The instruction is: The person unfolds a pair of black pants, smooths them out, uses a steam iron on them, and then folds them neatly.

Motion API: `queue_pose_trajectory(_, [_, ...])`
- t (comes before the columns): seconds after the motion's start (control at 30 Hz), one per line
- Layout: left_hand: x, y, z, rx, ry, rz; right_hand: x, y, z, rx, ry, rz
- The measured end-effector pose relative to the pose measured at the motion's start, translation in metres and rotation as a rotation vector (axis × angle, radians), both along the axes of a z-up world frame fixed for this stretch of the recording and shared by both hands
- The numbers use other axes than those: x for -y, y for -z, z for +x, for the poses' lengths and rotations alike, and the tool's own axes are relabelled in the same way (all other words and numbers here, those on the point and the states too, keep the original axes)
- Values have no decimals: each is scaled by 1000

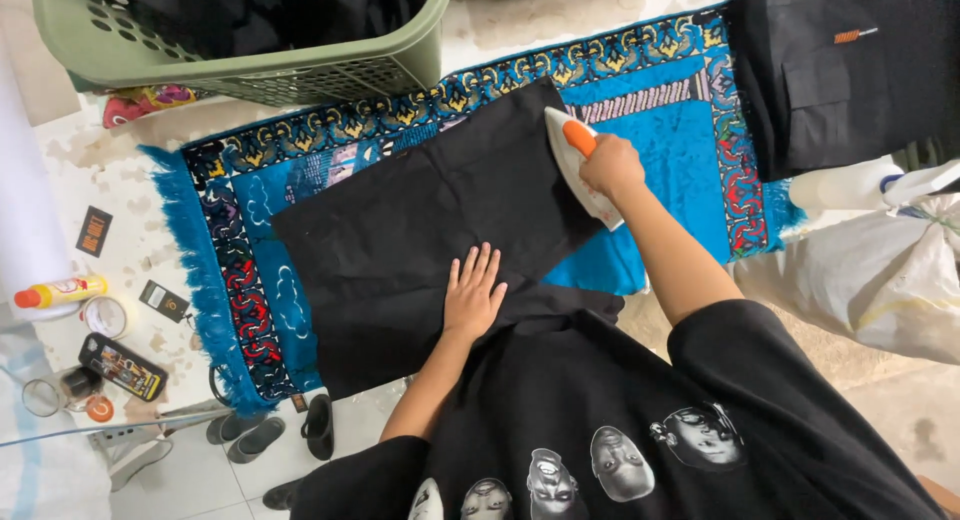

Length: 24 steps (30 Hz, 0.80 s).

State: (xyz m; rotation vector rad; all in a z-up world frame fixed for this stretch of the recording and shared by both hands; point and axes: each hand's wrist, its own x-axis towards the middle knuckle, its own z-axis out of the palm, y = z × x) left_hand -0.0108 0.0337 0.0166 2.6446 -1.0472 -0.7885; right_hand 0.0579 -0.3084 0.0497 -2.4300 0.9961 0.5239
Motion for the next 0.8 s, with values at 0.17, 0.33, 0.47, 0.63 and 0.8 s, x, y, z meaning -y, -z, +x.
queue_pose_trajectory(0.17, [-1, 3, -1, -8, -16, -25, 5, -15, -78, -93, 15, 11])
queue_pose_trajectory(0.33, [-1, 3, 0, 1, -36, -76, 50, -11, -118, -73, 104, -20])
queue_pose_trajectory(0.47, [-5, 6, -12, 40, -56, -86, 96, 6, -130, 18, 105, -150])
queue_pose_trajectory(0.63, [-20, -10, -33, 46, -218, -73, 72, -41, -111, 105, 17, -93])
queue_pose_trajectory(0.8, [-67, -26, -19, 234, -824, 114, 31, -20, -85, 230, -214, 215])
